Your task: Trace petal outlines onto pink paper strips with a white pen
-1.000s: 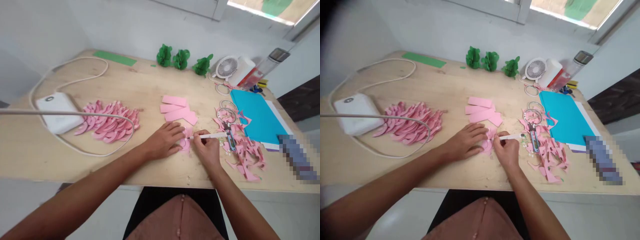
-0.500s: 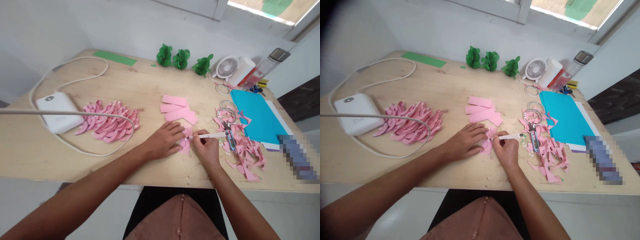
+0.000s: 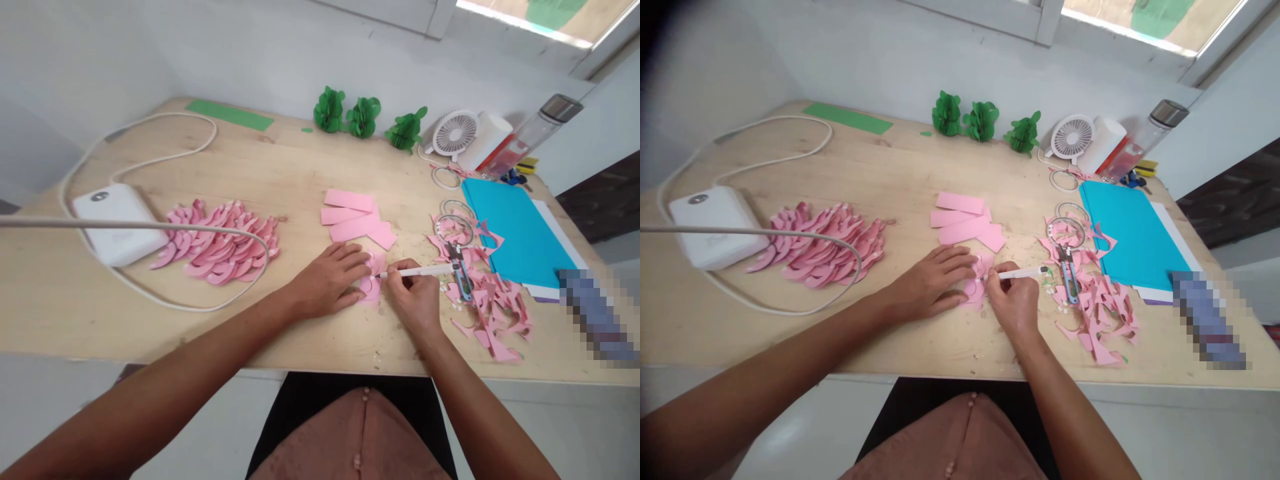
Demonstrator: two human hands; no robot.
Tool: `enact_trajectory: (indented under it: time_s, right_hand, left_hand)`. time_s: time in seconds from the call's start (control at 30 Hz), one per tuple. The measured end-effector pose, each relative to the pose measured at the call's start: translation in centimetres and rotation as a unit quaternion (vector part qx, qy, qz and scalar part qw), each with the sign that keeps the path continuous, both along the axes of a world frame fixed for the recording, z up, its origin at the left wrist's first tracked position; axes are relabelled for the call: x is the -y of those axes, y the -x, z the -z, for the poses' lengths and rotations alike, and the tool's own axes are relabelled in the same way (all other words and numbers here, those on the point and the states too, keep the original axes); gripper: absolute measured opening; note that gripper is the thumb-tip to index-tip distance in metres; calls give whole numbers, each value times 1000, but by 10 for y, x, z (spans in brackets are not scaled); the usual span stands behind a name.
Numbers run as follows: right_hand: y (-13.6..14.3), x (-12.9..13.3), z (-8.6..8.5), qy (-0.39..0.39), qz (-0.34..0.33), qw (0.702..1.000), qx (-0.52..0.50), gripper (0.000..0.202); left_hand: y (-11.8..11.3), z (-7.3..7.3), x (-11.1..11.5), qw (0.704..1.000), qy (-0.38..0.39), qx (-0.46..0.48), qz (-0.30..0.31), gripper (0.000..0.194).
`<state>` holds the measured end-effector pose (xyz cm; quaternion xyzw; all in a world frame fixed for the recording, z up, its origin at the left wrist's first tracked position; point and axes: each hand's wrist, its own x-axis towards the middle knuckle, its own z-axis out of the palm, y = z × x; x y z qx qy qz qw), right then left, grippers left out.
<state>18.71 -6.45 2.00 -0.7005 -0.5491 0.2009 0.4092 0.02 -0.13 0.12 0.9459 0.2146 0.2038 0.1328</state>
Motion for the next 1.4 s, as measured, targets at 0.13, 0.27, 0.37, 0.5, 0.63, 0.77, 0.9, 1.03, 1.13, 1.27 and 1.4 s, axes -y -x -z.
enact_trajectory:
  time_s: [0.13,0.27,0.37,0.5,0.63,0.77,0.9,1.03,1.13,1.27,1.4]
  right_hand:
    - [-1,0,1,2,1,1000,11,19]
    - [-1,1,0,-3,2,1000,22,19]
    - [-1,2,-1,-4,3,1000,19,18]
    - [0,2,-2,-1,3,1000,19,18]
    - [0,2,-3,-3,3,1000,24,20]
    - [0,2,-3,-6,4,999,31,19]
    - [0,2,-3,-6,3,999,35,19]
    - [0,2,-4,-5,2,999,34,19]
    - [0,2,-4,-4,4,999,33,19]
    - [0,2,-4,1,5,999,34,18]
    - [-1,2,-3,-2,5,999,35,18]
  left_hand:
    - [0,0,0,1000,0,1,0,29]
    - [0,0,0,1000,-6,3,1,28]
    - [0,-1,0,1000,-6,6,0,28]
    - [0,-1,0,1000,-1,4,-1,28]
    - [0,-1,0,1000,-5,6,-1,27]
    - [0,-2,0,1000,-12,-1,5,28]
    - [0,-2,-1,1000,-25,-5,8,27]
    - [0,-1,-2,999,-38,-12,11,24]
    - [0,0,-2,999,-43,-11,13,25]
    - [0,1,-3,999,-43,-11,15,25]
    - [0,2,-3,999,-39,-13,13,26]
